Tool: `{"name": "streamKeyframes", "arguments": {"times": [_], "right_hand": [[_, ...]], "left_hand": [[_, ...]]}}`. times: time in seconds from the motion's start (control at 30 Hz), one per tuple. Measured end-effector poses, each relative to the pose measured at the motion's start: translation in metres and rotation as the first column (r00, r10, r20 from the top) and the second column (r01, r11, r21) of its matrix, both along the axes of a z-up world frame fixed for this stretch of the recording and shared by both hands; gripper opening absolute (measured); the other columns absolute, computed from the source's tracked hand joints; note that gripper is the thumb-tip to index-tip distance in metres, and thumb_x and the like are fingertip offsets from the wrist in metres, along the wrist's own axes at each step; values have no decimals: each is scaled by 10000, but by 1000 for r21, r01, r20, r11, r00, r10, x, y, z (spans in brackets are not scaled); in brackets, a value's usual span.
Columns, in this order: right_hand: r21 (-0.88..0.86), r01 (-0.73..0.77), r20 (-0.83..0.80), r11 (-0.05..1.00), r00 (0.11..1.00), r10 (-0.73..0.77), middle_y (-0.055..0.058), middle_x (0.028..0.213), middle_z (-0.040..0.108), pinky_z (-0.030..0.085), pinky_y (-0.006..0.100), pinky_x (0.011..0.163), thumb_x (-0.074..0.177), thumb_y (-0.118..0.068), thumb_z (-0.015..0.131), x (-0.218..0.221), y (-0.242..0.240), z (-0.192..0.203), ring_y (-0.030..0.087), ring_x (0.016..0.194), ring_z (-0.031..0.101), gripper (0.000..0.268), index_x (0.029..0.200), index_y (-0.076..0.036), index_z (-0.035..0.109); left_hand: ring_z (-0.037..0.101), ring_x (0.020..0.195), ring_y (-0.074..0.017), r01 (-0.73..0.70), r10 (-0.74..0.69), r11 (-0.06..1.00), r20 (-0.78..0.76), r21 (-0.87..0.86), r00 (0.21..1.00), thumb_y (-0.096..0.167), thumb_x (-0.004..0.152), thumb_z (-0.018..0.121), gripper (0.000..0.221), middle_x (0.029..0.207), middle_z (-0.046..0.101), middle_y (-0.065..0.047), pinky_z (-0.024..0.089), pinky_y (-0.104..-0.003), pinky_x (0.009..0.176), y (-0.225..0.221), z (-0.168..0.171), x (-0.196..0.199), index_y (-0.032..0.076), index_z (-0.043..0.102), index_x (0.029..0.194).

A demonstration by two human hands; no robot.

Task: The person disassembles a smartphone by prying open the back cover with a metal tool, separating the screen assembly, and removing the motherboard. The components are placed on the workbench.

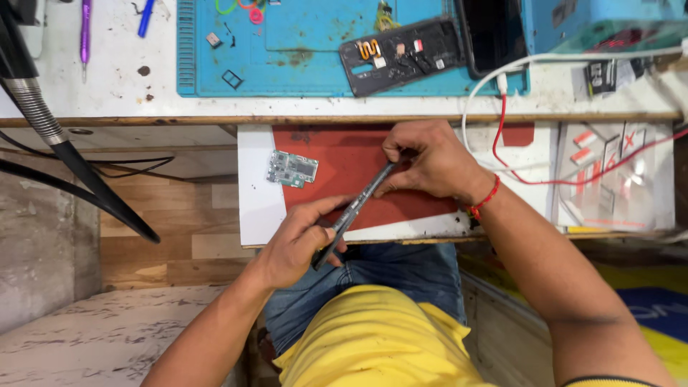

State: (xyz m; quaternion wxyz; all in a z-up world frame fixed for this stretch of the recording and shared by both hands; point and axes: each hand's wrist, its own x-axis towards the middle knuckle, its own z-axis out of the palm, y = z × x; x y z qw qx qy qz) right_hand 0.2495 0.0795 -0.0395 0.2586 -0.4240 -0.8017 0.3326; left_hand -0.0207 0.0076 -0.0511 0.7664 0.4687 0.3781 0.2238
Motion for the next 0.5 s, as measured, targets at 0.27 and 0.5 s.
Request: {"name": "streamKeyframes", "arguments": {"times": [0.27,0.5], "right_hand": [[-162,-5,-137,987,990,-18,96,1162,653,611,307,900,637,-220,961,-3,-18,20,215,1054,704,701,1214,-56,597],[31,-173,-12,985,985,173,193,1513,485,461,416,1120,667,-134,910,-3,-39,27,365,1379,508,953,1499,-77,448]], "left_hand": [[712,945,-380,52,184,933,594,-357,783,287,914,469,756,1210,626,-309,637,-485,646,-4,-15,-13,-119,363,1543],[684,959,-526,195,295,840,728,-507,619,372,921,446,787,1317,531,-453,626,-547,629,-9,-35,-18,-140,337,1508]]}}
